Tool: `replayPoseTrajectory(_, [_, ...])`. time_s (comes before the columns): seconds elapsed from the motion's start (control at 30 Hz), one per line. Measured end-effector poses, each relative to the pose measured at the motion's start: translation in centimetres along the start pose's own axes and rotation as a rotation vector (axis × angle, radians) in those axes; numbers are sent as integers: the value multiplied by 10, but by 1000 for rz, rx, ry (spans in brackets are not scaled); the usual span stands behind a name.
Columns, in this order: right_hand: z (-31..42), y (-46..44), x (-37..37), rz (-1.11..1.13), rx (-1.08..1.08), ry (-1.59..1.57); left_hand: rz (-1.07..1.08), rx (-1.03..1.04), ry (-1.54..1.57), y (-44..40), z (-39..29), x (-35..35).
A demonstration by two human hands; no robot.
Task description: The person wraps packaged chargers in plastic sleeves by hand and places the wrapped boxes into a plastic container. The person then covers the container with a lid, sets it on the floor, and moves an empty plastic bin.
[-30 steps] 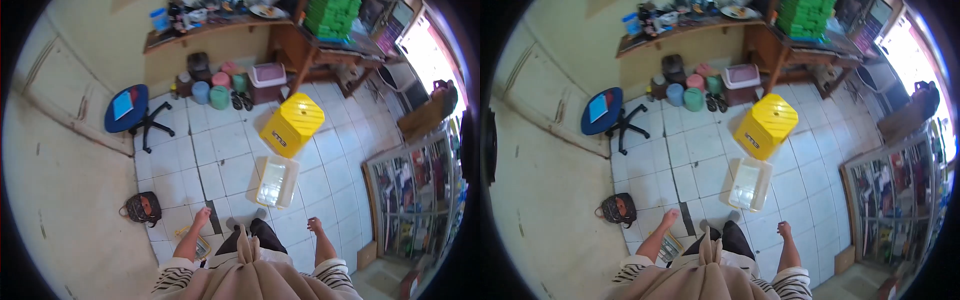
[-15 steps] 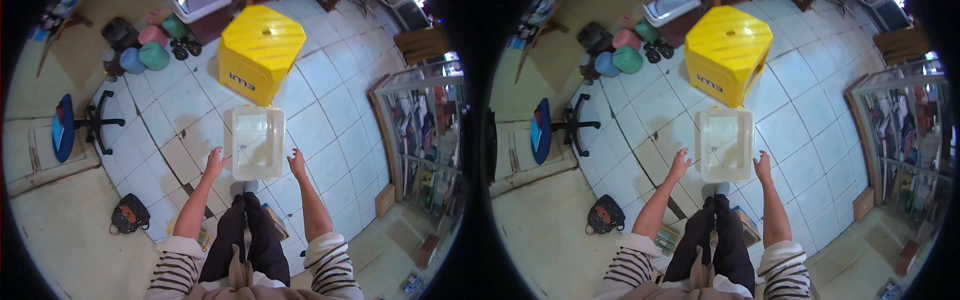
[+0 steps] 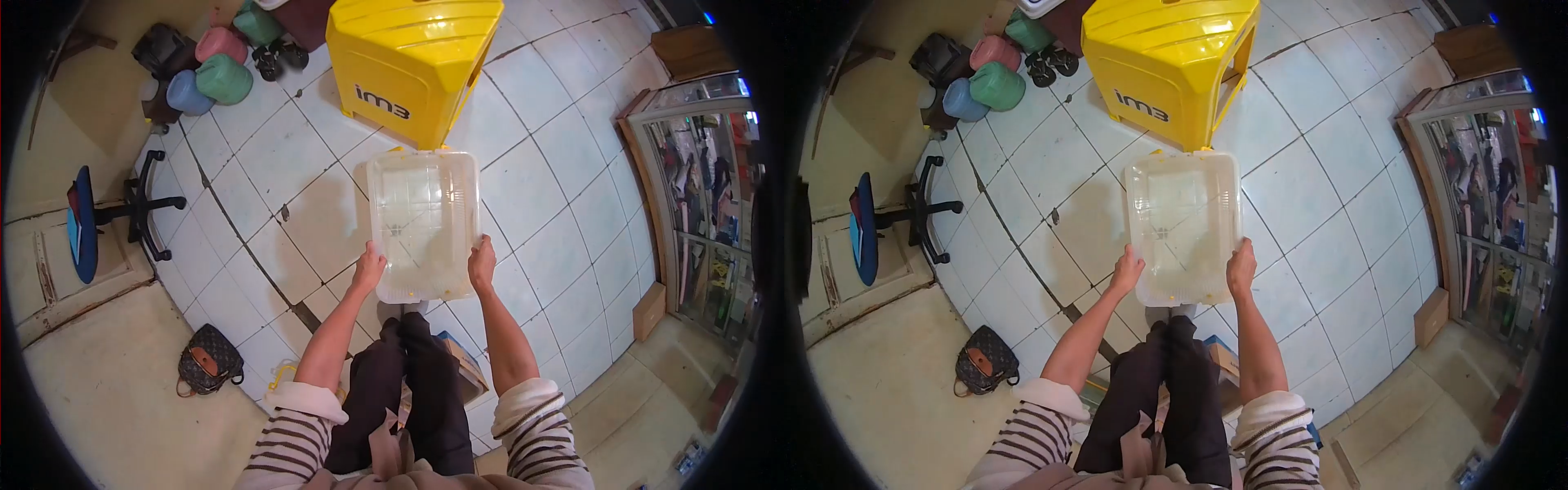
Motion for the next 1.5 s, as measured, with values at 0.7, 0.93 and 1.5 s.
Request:
replayPoseTrajectory(0.7, [172,235,-347,-129,-369,-389,-205,531,260,299,-280,-233])
replayPoseTrajectory(0.93, [184,192,-383,-131,-490,-331,-283,644,388,266,-315,-242])
replayPoseTrajectory(1.5, [312,-10,-487,201,-811,-236,-435,635,845,169,-401,-256])
Point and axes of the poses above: each hand's wrist, its own y-axis away from the middle knuckle, its own x-axis out of the palm, z = x × y, the point moved 1 cm from there along -y, towards the middle knuckle, and after that the axes turned 11 degrees about z, right-handed, at the moved point
